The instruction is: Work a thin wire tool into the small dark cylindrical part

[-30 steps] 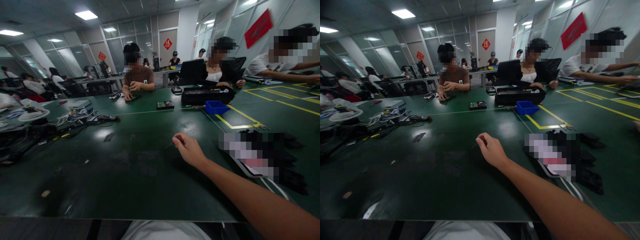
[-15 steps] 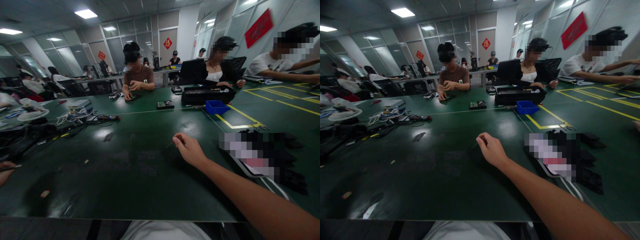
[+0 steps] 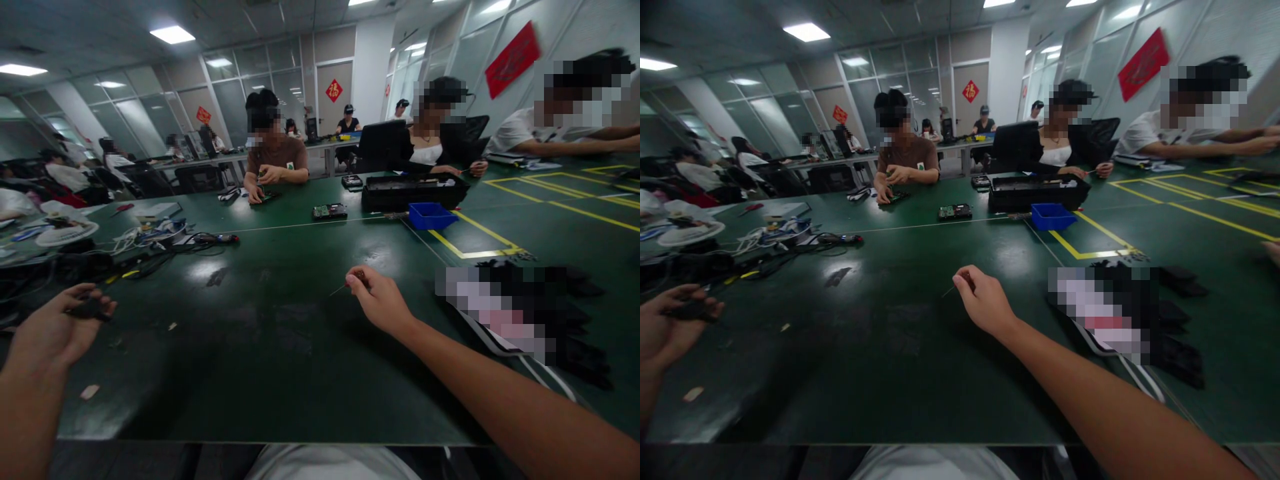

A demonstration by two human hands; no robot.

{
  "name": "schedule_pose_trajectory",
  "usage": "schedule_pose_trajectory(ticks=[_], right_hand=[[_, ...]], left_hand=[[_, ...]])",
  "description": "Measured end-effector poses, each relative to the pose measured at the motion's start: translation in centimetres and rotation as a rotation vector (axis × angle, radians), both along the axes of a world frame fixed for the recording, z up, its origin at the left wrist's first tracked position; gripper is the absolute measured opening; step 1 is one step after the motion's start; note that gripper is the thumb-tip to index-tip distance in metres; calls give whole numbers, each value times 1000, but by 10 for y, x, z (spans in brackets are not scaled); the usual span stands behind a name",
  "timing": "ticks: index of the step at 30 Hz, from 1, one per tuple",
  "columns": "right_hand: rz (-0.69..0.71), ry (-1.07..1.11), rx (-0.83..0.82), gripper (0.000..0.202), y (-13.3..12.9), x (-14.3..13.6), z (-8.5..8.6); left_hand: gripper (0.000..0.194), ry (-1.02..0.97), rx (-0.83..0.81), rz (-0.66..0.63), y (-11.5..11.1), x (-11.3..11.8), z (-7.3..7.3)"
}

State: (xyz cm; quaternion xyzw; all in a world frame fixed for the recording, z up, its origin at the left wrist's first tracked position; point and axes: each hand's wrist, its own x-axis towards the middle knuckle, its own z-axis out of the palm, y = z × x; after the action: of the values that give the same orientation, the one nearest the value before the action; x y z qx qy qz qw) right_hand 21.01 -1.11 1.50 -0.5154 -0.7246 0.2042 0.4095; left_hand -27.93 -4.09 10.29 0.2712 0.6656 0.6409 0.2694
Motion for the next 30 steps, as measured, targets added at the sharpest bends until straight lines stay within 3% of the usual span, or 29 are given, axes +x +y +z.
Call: schedule_pose_trajectory(ticks=[4, 8, 12, 19, 24, 30], right_hand=[[-5, 21, 7, 24, 1, 2, -1], [-16, 38, 16, 25, 1, 4, -1], [-30, 54, 19, 24, 0, 4, 1], [-173, 230, 101, 23, 3, 7, 5], [-245, 426, 205, 26, -2, 8, 10], [-83, 486, 172, 20, -8, 4, 6]], left_hand=[[20, -155, 44, -133, 8, 54, -9], [20, -188, 76, -407, 23, 112, -32], [21, -133, 50, -666, 30, 175, -51], [24, 20, 59, -999, 33, 275, -65], [54, 424, 46, -1038, 38, 305, -87], [35, 542, 145, -1059, 40, 299, -100]])
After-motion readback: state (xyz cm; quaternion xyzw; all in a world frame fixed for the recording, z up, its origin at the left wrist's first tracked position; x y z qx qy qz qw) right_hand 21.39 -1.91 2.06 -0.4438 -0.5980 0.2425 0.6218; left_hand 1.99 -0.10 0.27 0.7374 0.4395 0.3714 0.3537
